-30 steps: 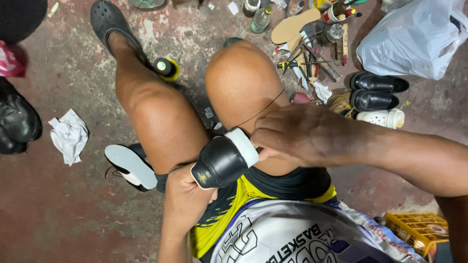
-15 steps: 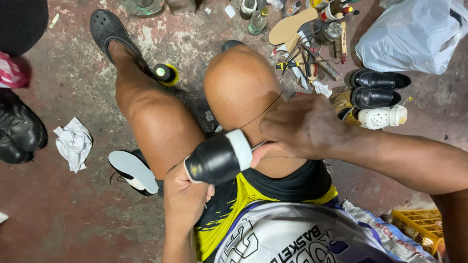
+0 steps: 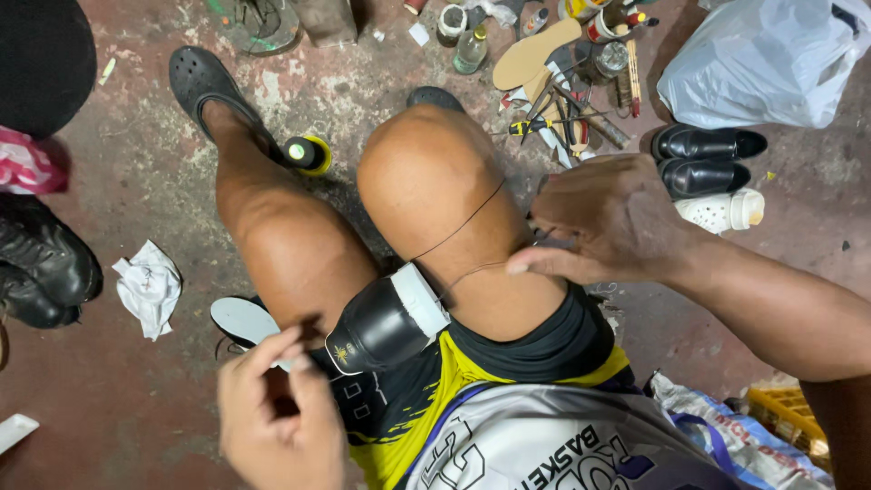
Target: The person stitches the sole of a black and white shoe by hand using a needle and thread.
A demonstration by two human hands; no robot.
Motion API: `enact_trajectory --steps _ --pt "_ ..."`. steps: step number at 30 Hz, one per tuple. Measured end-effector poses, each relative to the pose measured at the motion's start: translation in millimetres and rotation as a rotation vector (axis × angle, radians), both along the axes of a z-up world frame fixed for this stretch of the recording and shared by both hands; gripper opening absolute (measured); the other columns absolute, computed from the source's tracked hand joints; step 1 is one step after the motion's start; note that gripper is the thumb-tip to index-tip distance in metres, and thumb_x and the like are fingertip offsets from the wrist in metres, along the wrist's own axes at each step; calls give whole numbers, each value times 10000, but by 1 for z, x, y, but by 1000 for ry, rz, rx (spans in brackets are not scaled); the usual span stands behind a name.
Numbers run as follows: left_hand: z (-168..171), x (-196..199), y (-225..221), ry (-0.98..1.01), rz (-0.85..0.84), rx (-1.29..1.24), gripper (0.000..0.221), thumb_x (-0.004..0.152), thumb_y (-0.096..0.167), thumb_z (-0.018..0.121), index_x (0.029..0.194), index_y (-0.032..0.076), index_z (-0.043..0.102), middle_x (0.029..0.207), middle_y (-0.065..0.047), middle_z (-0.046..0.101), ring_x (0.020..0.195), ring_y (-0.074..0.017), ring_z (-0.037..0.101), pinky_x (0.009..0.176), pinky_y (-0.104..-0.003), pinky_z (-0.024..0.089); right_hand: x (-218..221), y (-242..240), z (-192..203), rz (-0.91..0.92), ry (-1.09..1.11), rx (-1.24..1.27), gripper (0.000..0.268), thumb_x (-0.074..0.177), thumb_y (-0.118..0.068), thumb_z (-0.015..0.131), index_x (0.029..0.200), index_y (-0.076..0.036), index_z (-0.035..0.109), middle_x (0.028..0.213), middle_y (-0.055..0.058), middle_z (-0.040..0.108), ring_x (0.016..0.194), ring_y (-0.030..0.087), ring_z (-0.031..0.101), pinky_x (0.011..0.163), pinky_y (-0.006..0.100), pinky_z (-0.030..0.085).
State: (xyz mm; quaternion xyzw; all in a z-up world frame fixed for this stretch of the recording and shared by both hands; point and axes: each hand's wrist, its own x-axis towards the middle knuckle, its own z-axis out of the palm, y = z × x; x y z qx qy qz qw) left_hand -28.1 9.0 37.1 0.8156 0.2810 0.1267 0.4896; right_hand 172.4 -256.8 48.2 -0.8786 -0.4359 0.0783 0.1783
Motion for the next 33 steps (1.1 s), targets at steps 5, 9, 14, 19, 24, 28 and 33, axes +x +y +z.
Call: enact_trajectory --steps 5,9,14,19,24,28,33 --pt "39 15 -35 -116 -252 368 305 820 196 878 1089 142 745 1010 -49 628 744 -112 616 640 -236 506 -11 6 8 63 4 135 629 805 -599 752 594 -97 436 518 77 403 486 296 497 542 393 472" --pt "42 55 -55 -257 -493 544 283 859 218 871 1086 91 760 1010 -56 654 795 -207 632 648 -319 501 -11 11 15 71 7 136 639 786 -608 762 600 -98 424 518 70 404 476 279 497 561 384 497" --pt "38 70 -55 -224 -530 472 184 901 158 835 1030 77 731 986 -49 661 807 -210 635 646 -337 498 -10 7 15 3 62 -14 675 689 -626 811 543 -90 427 451 71 422 400 263 490 419 424 413" --pt "34 61 -49 -229 -523 271 132 951 75 736 1051 49 654 1024 -77 669 868 -259 666 742 -355 528 -5 19 7 237 195 95 472 699 -610 796 724 -160 654 640 -3 574 596 177 607 502 357 458" --pt "24 52 -42 -227 -401 62 72 1005 1 643 1053 34 600 937 -83 650 814 -203 646 752 -304 518 -16 22 -13 73 369 474 401 811 -299 816 1115 -71 688 973 56 625 738 159 632 599 305 506" --pt "17 34 -43 -219 -227 -443 197 1038 -6 586 1231 -20 549 915 -71 640 822 -125 623 764 -264 506 -10 8 -33 -110 179 291 214 883 -127 788 1048 -93 656 1104 70 624 832 175 662 670 292 540" --pt "10 24 -34 -356 -240 -770 251 1100 -19 573 1346 -36 527 963 -57 605 901 -124 618 948 -326 596 -5 -29 -43 -235 2 64 126 910 -130 775 959 -125 660 1071 71 649 900 243 681 686 341 550"
